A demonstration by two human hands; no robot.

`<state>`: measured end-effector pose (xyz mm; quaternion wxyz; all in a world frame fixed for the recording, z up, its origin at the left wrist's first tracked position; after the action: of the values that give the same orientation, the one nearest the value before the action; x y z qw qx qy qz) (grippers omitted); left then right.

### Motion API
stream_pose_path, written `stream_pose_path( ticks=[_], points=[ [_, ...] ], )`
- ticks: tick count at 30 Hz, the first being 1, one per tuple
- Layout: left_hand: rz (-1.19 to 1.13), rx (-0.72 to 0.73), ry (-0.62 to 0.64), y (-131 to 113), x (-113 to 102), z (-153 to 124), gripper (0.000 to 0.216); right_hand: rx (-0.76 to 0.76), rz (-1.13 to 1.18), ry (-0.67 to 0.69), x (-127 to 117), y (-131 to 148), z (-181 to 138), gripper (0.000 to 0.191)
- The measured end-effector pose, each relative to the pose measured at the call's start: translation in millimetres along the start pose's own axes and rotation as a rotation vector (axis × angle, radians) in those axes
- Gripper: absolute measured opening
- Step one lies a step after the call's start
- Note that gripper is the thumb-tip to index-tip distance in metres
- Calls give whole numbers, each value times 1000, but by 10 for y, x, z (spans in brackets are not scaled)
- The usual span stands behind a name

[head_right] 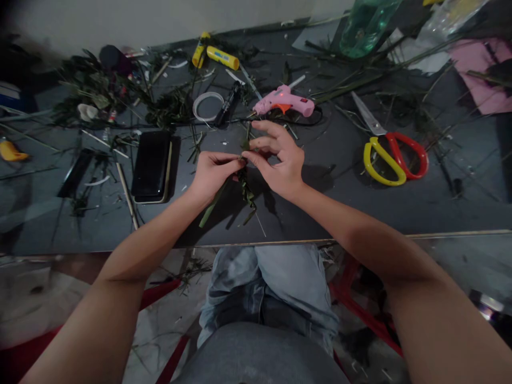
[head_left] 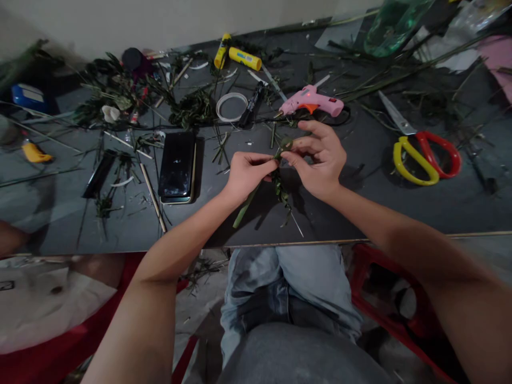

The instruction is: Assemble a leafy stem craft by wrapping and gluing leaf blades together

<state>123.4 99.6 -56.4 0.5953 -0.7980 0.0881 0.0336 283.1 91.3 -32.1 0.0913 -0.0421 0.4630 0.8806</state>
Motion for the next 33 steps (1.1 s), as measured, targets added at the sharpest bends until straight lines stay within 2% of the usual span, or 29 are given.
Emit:
stream_pose_path(
  ticks=[3, 6, 15, 18, 21, 23, 25, 28, 33],
  points=[
    [-3, -54, -22, 37, -17, 13, 10, 10, -29, 10, 10, 16, -9, 41],
    [-41, -95, -34, 73, -19, 42, 9, -45, -74, 58, 27, 101, 22, 26],
    [-87, -103, 26, 89, 120, -18, 8, -302, -293, 121, -54, 298, 125, 17],
    [-128, -146, 18, 118, 103, -6, 7, -218, -245, 121, -47, 240, 117, 16],
    [-171, -166, -11, 138, 58, 26, 8, -72, -120, 49, -67, 93, 115, 33],
    [-172, -155, -26, 133, 37, 37, 7, -23, -19, 1, -75, -3, 127, 44],
    [-161, -135, -31, 122, 32, 36, 8, -6, 51, 13, -45, -79, 146, 49],
    [-157, -124, -25, 124, 46, 29, 8, -44, 52, 55, -19, -82, 160, 37],
    [-167, -124, -15, 145, 73, 40, 4, -162, -106, 69, -48, 78, 150, 23]
  ],
)
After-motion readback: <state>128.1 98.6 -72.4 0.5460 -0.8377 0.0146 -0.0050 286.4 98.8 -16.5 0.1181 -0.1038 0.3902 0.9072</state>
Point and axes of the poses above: each hand's wrist, its own z-axis towards the middle knuckle, its own x-axis out of the palm, y = z × x, the point moved 9 cm from there along z, towards the middle knuckle, and after that the axes turned 10 degrees about -x, right-handed, at the moved point
